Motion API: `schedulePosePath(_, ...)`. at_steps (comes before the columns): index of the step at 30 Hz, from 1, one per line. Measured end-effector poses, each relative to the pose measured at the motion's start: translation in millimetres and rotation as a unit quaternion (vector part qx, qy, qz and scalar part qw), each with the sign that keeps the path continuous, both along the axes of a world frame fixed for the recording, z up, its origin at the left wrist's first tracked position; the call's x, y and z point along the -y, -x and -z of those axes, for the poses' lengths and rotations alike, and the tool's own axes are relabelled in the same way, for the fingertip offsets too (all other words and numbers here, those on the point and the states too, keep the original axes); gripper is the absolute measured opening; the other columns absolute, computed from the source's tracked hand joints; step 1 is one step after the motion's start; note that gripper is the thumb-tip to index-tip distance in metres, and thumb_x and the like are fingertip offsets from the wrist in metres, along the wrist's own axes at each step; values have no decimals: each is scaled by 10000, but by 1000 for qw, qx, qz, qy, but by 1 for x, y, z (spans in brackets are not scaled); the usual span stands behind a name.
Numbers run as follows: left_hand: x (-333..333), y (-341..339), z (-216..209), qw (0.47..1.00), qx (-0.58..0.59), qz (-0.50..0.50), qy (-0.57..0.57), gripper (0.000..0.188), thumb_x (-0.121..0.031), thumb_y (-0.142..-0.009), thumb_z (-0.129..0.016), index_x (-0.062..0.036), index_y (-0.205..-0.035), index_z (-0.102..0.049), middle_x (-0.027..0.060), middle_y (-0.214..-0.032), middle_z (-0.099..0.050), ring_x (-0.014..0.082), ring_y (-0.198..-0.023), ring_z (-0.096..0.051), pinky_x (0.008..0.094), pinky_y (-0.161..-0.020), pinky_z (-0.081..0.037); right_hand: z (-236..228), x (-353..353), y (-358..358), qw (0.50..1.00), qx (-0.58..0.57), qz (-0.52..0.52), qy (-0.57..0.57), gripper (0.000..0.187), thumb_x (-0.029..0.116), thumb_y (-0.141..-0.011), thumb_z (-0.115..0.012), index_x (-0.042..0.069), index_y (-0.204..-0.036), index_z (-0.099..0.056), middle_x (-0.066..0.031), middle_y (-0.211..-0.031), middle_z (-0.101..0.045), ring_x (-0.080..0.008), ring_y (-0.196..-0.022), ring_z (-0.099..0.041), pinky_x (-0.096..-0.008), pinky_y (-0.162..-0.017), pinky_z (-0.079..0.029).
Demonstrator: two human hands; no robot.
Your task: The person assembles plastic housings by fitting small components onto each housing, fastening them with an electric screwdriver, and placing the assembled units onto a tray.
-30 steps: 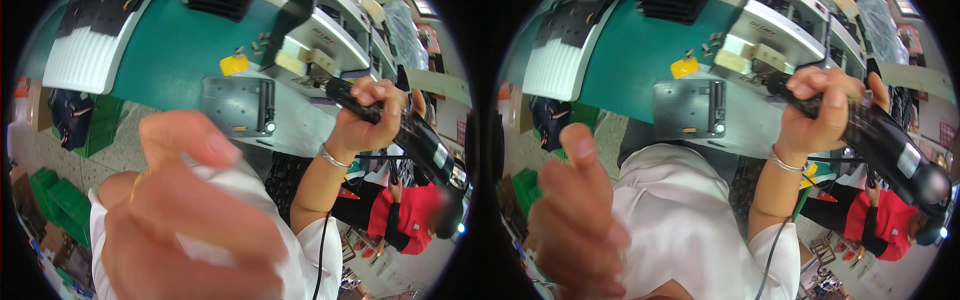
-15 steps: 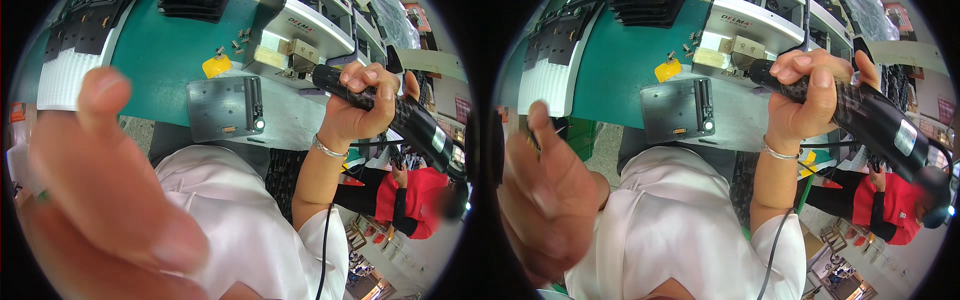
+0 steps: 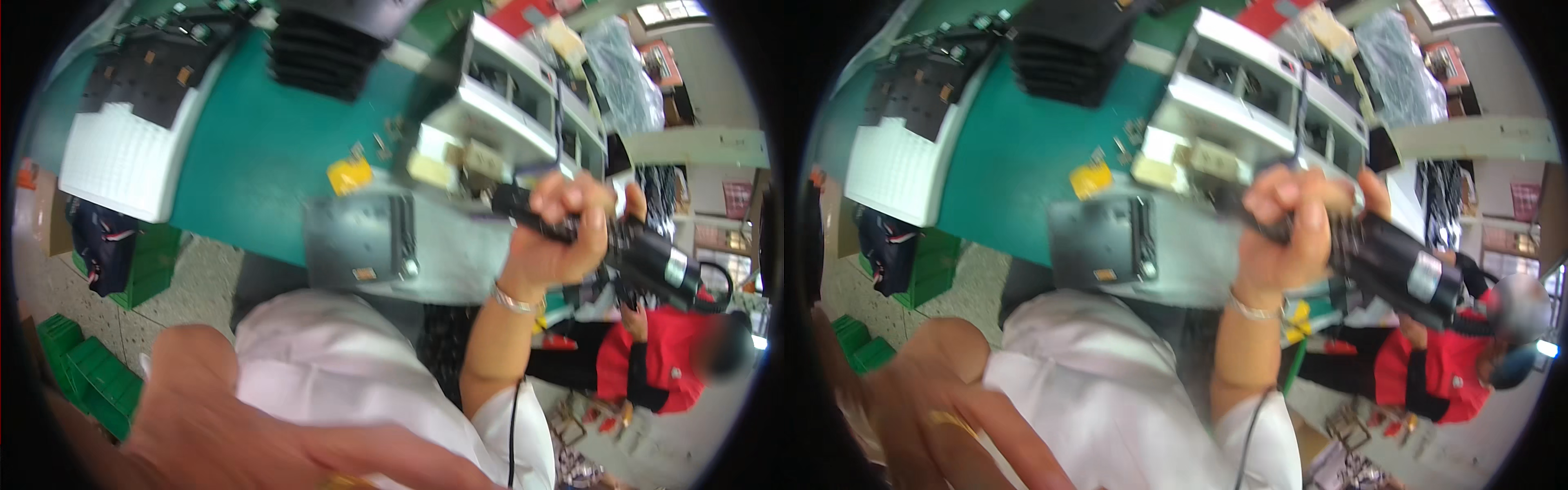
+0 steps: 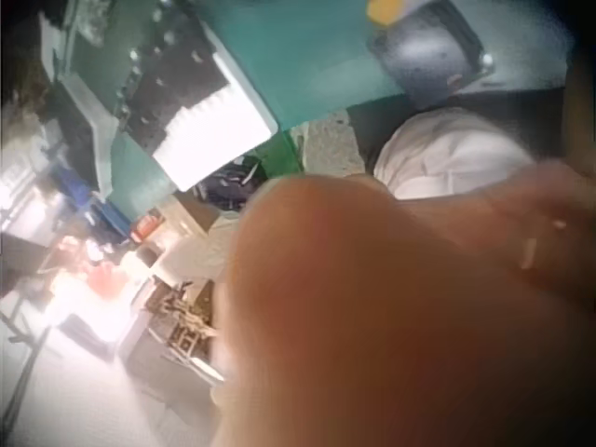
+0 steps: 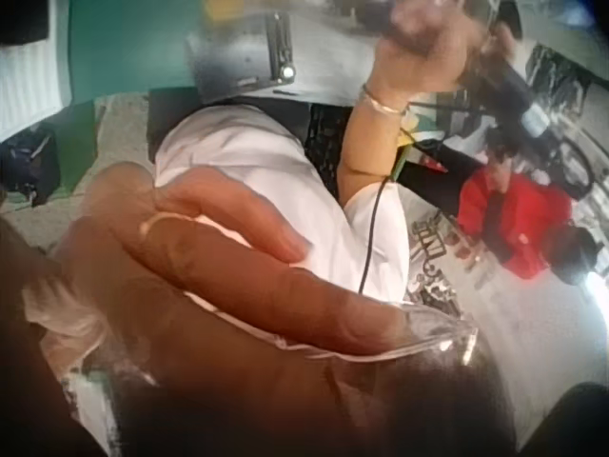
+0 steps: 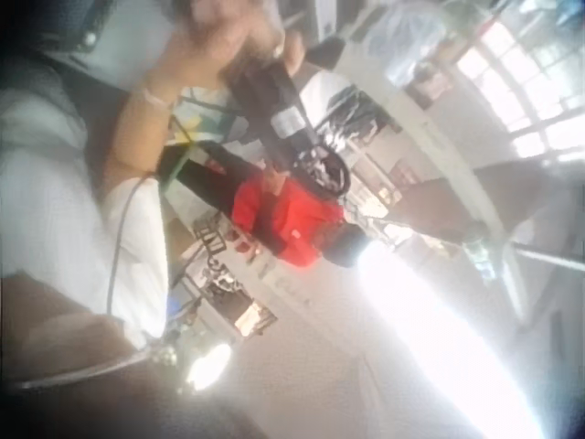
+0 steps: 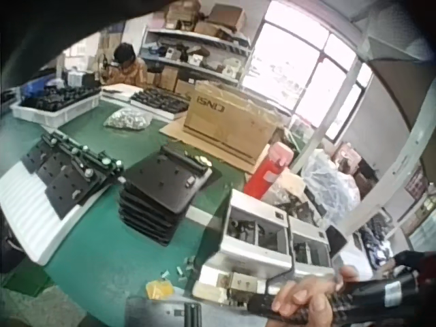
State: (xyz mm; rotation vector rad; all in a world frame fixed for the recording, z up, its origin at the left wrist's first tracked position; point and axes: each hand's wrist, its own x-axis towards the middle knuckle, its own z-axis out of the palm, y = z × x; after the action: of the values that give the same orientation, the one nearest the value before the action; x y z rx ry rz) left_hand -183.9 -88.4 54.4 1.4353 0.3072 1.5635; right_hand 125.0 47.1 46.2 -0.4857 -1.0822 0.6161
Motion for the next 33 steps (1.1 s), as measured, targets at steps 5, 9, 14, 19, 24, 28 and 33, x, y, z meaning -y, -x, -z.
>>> schedulePosePath(5, -42, -22, -23, 1000, -2, -17, -18, 172, -322, -899, -580, -175, -988, -567, -10, -897, -605, 189, -976, -497, 388, -870, -335, -8, 7, 2, 999, 38, 13, -4, 489, 68, -880, -556, 58, -1320, -344, -85, -758, -556, -143, -547, -487, -303, -473, -463)
schedulePosePath(9, -54, 11, -17, 999, 30, 18, 12, 128, -284, -920, -568, -176, -988, -560, -16, -878, -604, 182, -965, -492, 376, -855, -345, -9, 0, -5, 999, 30, 18, -8, 495, 61, -881, -552, 36, -1316, -316, -100, -750, -556, -162, -528, -502, -325, -477, -478)
schedulePosePath(14, -92, -30, -19, 995, 88, 38, 42, 72, -237, -946, -553, -178, -988, -552, -24, -854, -602, 174, -951, -487, 360, -836, -357, -12, -4, -1, 999, 24, 0, -37, 520, 38, -867, -577, 29, -1309, -304, -116, -713, -562, -194, -504, -525, -349, -469, -503)
schedulePosePath(19, -92, -49, -21, 989, 119, 71, 52, 19, -189, -973, -538, -179, -988, -544, -31, -830, -600, 166, -937, -482, 344, -817, -369, -7, -2, -1, 999, 30, 18, -17, 528, 55, -863, -601, 26, -1302, -308, -117, -723, -573, -190, -507, -534, -336, -472, -510)
schedulePosePath(24, -76, -60, 3, 993, -10, 44, 108, 28, -157, -948, -561, -173, -970, -567, 53, -927, -578, 218, -914, -512, 359, -804, -423, -9, -1, 2, 999, 38, 25, 2, 545, 84, -850, -640, 21, -1288, -322, -107, -715, -578, -187, -511, -545, -329, -473, -515)
schedulePosePath(28, -82, -62, 6, 993, -66, 64, 78, 180, -42, -864, -624, -112, -1028, -641, 141, -1012, -600, 249, -912, -554, 370, -803, -454, -12, -1, 3, 998, 54, 36, 10, 543, 78, -840, -654, -9, -1269, -334, -101, -697, -597, -171, -506, -555, -291, -481, -511)
schedulePosePath(33, -93, -71, 33, 955, -287, 17, 74, 357, -96, -777, -720, -122, -1126, -649, 126, -1143, -578, 272, -1018, -552, 396, -870, -440, -16, -8, 4, 992, 107, 44, 44, 520, 50, -839, -645, -50, -1248, -340, -98, -683, -611, -130, -499, -554, -240, -486, -492)
